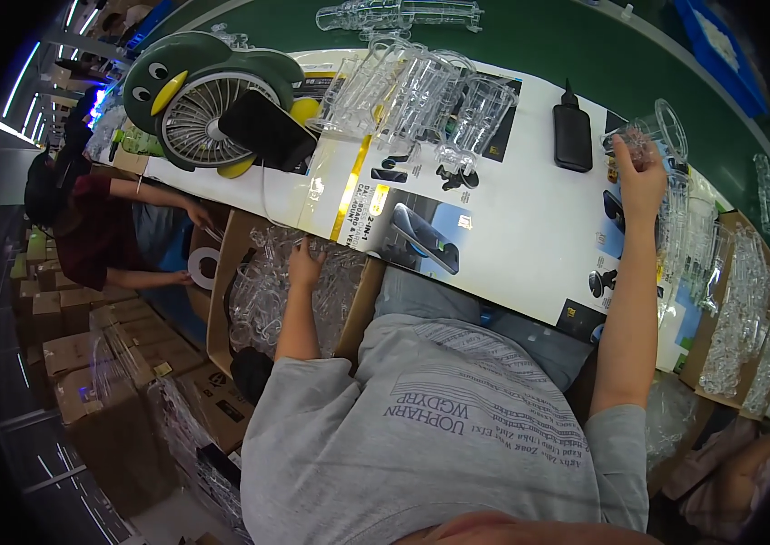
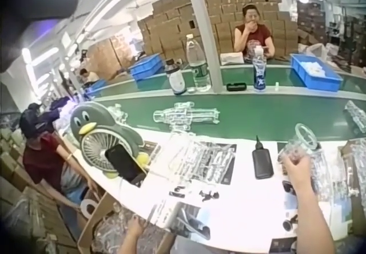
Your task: Assembling plastic components on a production line, applying liquid from a squeeze bottle.
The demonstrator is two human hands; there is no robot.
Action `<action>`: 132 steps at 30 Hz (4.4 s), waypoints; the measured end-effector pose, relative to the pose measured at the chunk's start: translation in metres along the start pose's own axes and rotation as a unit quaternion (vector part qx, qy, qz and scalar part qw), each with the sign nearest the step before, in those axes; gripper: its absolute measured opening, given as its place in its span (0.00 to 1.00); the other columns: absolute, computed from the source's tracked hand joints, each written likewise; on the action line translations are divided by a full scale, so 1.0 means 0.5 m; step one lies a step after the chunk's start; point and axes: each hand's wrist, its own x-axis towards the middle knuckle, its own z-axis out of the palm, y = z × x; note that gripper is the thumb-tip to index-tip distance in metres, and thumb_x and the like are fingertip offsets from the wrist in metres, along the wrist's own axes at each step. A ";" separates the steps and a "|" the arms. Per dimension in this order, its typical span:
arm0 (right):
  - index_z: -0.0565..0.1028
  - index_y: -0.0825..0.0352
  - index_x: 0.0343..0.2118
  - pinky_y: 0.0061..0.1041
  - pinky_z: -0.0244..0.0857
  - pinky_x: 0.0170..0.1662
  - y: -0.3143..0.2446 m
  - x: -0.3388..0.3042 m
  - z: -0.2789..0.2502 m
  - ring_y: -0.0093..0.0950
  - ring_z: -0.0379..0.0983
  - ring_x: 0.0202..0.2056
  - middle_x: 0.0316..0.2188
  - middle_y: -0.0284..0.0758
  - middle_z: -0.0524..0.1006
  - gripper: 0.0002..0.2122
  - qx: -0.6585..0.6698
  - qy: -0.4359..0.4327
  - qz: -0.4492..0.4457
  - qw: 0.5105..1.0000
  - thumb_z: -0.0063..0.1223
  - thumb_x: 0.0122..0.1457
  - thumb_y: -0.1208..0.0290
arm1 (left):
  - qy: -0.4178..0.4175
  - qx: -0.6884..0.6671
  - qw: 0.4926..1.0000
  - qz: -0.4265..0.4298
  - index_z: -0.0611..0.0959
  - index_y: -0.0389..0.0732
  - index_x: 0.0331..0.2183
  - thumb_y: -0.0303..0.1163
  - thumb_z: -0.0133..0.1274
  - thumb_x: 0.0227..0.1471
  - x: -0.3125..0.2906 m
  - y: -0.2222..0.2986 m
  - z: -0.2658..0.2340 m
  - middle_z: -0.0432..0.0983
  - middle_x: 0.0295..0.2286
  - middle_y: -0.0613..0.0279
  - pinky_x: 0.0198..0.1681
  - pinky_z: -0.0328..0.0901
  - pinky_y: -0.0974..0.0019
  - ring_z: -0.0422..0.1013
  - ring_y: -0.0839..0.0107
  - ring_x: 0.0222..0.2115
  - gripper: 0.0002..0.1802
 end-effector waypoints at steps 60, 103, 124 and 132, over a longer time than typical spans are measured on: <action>0.73 0.70 0.37 0.15 0.60 0.29 -0.021 -0.007 -0.010 0.16 0.66 0.23 0.24 0.31 0.74 0.17 0.011 -0.034 0.031 0.999 0.57 0.48 0.63 | -0.185 0.339 0.897 0.215 0.61 0.45 0.53 0.44 0.64 0.24 0.161 0.004 -0.078 0.54 0.54 0.59 0.56 0.47 0.58 0.50 0.58 0.55 0.51; 0.68 0.65 0.41 0.26 0.58 0.45 -0.002 -0.009 -0.007 0.28 0.66 0.41 0.36 0.37 0.71 0.14 0.082 0.064 -0.162 0.981 0.48 0.52 0.65 | 0.028 0.045 0.419 0.907 0.79 0.43 0.29 0.24 0.56 0.29 -0.315 1.206 -0.438 0.68 0.38 0.57 0.51 0.56 0.58 0.63 0.58 0.44 0.16; 0.66 0.66 0.36 0.26 0.57 0.39 0.004 -0.030 -0.024 0.25 0.63 0.33 0.30 0.33 0.67 0.10 0.142 0.094 -0.174 0.970 0.43 0.54 0.67 | 0.031 0.024 0.461 0.887 0.75 0.40 0.36 0.20 0.54 0.31 -0.316 1.207 -0.383 0.67 0.43 0.54 0.51 0.56 0.60 0.63 0.59 0.45 0.22; 0.68 0.67 0.37 0.29 0.60 0.37 0.005 -0.027 -0.019 0.32 0.66 0.33 0.29 0.37 0.68 0.16 0.048 0.082 -0.162 0.982 0.51 0.47 0.64 | -0.186 -0.174 0.557 0.790 0.71 0.37 0.42 0.28 0.59 0.31 -0.346 1.195 -0.389 0.67 0.43 0.50 0.49 0.58 0.59 0.63 0.56 0.46 0.30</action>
